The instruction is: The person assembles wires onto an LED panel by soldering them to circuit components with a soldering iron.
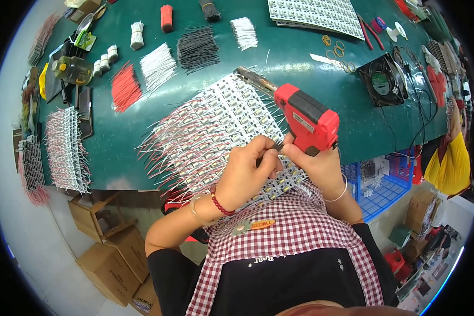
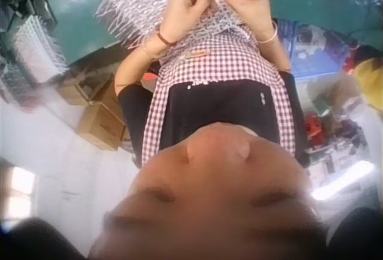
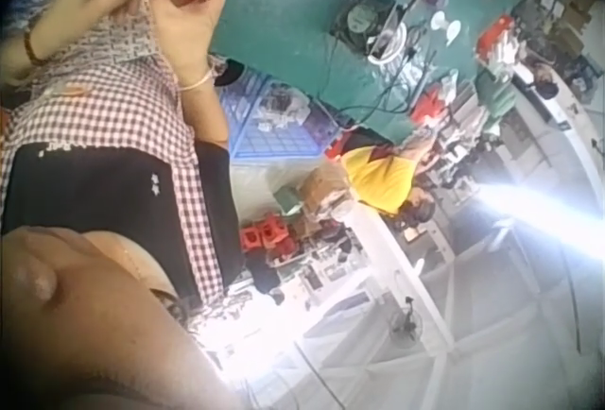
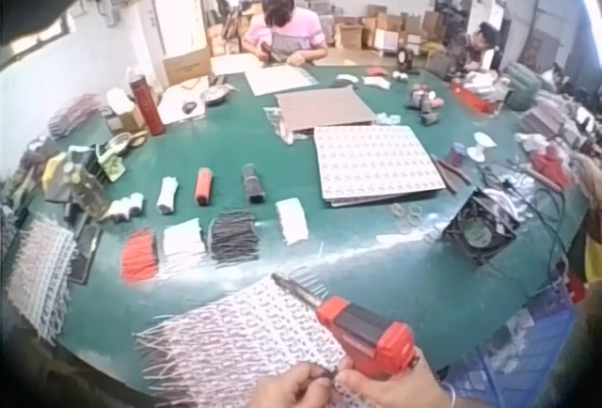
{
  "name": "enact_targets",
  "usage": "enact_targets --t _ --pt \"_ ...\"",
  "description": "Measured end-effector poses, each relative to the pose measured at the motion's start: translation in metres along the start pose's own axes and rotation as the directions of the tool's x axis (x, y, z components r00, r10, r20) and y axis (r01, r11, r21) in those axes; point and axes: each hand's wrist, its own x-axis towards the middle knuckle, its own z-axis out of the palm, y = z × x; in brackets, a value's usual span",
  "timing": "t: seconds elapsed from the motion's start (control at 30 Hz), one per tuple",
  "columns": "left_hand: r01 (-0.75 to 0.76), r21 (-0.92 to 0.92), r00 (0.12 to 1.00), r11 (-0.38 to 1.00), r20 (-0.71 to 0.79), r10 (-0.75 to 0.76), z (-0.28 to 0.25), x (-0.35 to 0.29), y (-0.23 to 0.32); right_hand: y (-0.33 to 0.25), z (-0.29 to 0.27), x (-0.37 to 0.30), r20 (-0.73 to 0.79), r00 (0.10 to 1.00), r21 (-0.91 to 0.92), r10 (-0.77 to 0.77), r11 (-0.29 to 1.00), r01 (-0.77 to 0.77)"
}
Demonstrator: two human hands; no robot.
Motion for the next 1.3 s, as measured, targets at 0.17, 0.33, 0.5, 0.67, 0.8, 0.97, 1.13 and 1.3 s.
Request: enact_targets --t 0.17,0.33,0.5,0.67,0.8,0.97,1.13,1.3 --pt "0.026 -0.075 1.000 0.997 0.016 -0.025 0.002 0.002 0.001 0.005 0.004 -0.005 -0.052 0.995 0.141 0.087 0.987 -0.079" --pt "-0.058 0.092 0.998 0.994 -0.016 0.060 0.002 0.001 -0.004 0.002 0.003 -0.005 -0.022 0.997 0.132 0.076 0.989 -0.072" --pt "-0.089 0.144 0.995 0.986 -0.035 0.095 0.003 0.001 -0.005 0.003 0.005 -0.004 -0.032 0.997 0.115 0.076 0.991 -0.072" --pt "-0.060 0.093 0.997 0.994 -0.047 0.065 0.003 0.002 -0.003 0.009 0.006 -0.003 -0.057 0.998 0.079 -0.017 0.997 0.022" --pt "-0.116 0.189 0.989 0.975 -0.069 0.131 0.003 0.001 -0.002 0.010 0.006 -0.006 -0.061 0.998 0.076 -0.007 0.997 0.012" --pt "-0.226 0.416 0.956 0.881 -0.080 0.283 0.004 0.001 -0.007 0.010 0.011 -0.007 -0.178 0.983 0.103 0.048 0.994 -0.029" --pt "-0.145 0.180 0.978 0.973 -0.123 0.169 0.000 0.002 -0.006 0.008 -0.011 0.008 -0.039 0.996 0.153 0.084 0.985 -0.077" --pt "-0.228 0.337 0.963 0.914 -0.061 0.263 0.001 0.004 0.002 0.012 -0.009 0.014 0.034 0.991 0.232 0.127 0.964 -0.131"
